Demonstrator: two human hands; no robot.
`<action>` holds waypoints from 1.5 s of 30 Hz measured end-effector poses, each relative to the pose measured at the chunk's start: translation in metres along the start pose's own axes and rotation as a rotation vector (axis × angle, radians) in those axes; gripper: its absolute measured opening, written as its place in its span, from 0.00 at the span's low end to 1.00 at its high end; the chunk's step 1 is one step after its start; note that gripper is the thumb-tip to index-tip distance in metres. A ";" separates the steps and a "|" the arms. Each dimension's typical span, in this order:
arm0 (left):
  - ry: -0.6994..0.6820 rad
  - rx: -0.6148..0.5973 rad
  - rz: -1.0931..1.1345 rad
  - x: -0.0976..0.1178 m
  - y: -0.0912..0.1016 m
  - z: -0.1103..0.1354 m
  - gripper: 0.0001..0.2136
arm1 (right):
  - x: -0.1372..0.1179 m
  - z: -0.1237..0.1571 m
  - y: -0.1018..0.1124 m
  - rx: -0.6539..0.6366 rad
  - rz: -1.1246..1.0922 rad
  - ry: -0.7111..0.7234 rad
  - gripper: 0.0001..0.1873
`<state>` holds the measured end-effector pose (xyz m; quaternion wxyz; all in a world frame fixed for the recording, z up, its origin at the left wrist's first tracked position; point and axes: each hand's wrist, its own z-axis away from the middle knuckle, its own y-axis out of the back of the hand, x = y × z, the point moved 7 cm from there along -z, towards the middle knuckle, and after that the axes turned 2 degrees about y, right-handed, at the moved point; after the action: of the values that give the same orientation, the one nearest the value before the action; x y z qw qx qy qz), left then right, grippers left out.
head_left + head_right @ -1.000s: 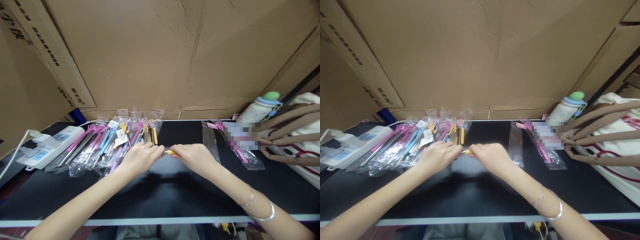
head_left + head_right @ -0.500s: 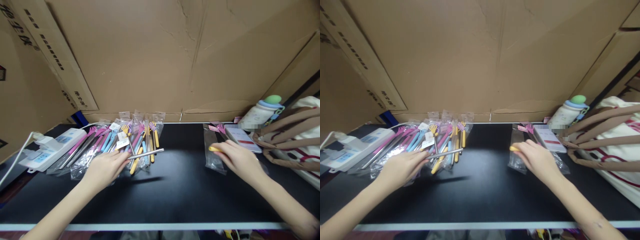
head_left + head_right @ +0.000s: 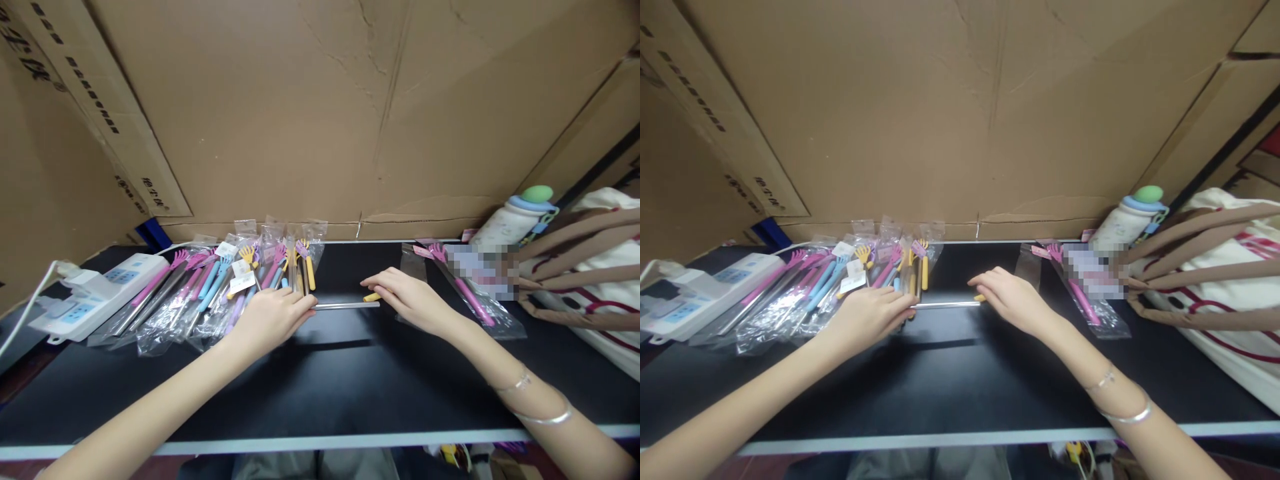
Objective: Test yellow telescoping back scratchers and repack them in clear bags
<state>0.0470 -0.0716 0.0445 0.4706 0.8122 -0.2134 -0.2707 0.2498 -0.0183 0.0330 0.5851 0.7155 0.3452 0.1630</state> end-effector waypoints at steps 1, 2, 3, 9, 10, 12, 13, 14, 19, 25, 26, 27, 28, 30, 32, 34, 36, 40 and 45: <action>0.001 -0.010 -0.002 0.000 -0.002 -0.001 0.09 | -0.002 0.000 -0.002 -0.011 0.027 0.007 0.15; 0.005 -0.014 -0.007 0.000 -0.004 -0.001 0.09 | -0.002 0.000 -0.006 -0.029 0.068 0.018 0.14; 0.010 -0.016 -0.012 -0.001 -0.005 0.000 0.10 | -0.001 0.001 -0.011 -0.050 0.113 0.024 0.12; 0.030 0.024 -0.031 -0.007 -0.005 0.004 0.11 | 0.012 0.003 -0.017 -0.069 0.164 -0.034 0.04; 0.039 0.034 -0.032 -0.008 -0.004 0.004 0.11 | 0.011 0.003 -0.015 -0.055 0.146 -0.045 0.05; 0.056 0.044 -0.035 -0.010 -0.004 0.005 0.11 | 0.008 0.002 -0.011 -0.048 0.116 -0.054 0.05; 0.061 0.044 -0.035 -0.010 -0.004 0.005 0.11 | 0.006 0.002 -0.011 -0.054 0.106 -0.052 0.06; 0.065 0.039 -0.035 -0.011 -0.005 0.005 0.11 | 0.003 0.002 -0.011 -0.061 0.096 -0.047 0.06; 0.086 0.033 -0.033 -0.013 -0.008 0.008 0.11 | -0.005 0.003 -0.007 -0.034 0.015 -0.010 0.09; 0.129 0.004 -0.020 -0.020 -0.009 0.011 0.13 | -0.009 0.006 0.002 0.018 -0.023 -0.009 0.10; 0.131 0.009 -0.021 -0.021 -0.009 0.011 0.13 | -0.009 0.006 0.002 0.027 -0.028 -0.007 0.10; 0.132 0.017 -0.023 -0.021 -0.008 0.011 0.14 | -0.010 0.006 0.002 0.038 -0.033 -0.004 0.10; 0.131 0.027 -0.024 -0.022 -0.008 0.012 0.14 | -0.010 0.006 0.002 0.051 -0.036 -0.003 0.11; 0.126 0.045 -0.021 -0.021 -0.007 0.012 0.14 | -0.011 0.005 0.002 0.071 -0.040 -0.001 0.11; 0.126 0.057 -0.017 -0.021 -0.007 0.013 0.13 | -0.013 0.005 0.001 0.076 -0.039 0.004 0.12; 0.125 0.063 -0.020 -0.021 -0.007 0.013 0.13 | -0.015 0.006 -0.001 0.074 -0.038 0.009 0.12; 0.124 0.060 -0.028 -0.022 -0.008 0.014 0.13 | -0.016 0.007 -0.001 0.074 -0.032 0.011 0.12; 0.119 0.056 -0.039 -0.025 -0.011 0.016 0.13 | -0.018 0.008 -0.002 0.103 -0.005 0.024 0.12; 0.130 0.094 -0.047 -0.028 -0.010 0.017 0.13 | -0.019 0.010 0.001 0.171 0.065 0.035 0.15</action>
<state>0.0157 -0.0613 0.0357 0.4384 0.8541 -0.1756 -0.2181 0.2431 -0.0386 0.0347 0.5101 0.7708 0.3445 0.1643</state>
